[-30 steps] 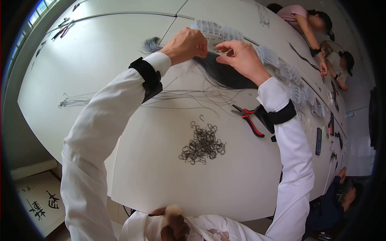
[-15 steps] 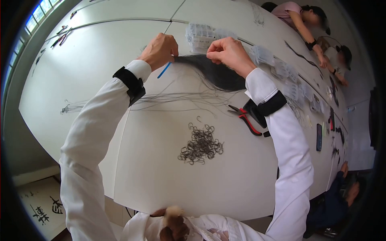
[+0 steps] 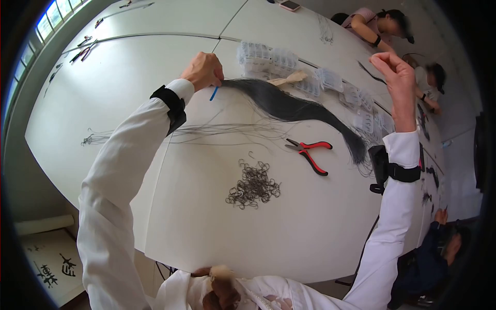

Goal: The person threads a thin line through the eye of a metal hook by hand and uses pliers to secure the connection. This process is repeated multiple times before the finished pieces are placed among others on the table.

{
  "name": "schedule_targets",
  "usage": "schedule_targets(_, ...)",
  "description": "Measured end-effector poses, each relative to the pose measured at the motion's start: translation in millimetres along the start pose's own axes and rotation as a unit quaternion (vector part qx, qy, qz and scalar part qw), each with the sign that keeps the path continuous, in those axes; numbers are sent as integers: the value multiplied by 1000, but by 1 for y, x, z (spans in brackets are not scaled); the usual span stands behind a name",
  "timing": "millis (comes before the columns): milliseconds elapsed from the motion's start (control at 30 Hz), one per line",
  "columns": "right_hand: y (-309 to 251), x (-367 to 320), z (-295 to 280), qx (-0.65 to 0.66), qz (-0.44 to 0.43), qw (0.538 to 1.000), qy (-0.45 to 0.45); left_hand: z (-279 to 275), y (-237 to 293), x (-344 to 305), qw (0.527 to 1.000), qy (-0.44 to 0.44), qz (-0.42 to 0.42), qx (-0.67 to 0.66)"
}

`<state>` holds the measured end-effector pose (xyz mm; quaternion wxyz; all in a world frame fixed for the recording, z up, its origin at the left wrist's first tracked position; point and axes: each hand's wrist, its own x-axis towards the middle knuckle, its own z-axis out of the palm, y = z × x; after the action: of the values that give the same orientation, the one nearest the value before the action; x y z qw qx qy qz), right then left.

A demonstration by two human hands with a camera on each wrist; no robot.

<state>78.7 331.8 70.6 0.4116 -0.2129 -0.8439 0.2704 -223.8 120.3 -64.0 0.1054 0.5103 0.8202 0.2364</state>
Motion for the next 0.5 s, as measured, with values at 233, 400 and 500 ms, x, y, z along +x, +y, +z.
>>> schedule_targets(233, -75, -26, -191, -18, -93, 945, 314, 7, -10, -1, 998, 25, 50, 0)
schedule_targets(400, -134, -69, -221, -130, -112, 880, 442, 6, -4, -6, 996, 57, 44, 49)
schedule_targets(500, -126, -102, -202, -149, -41, 932, 329, -13, 30, -25, 985, 137, 90, 48)
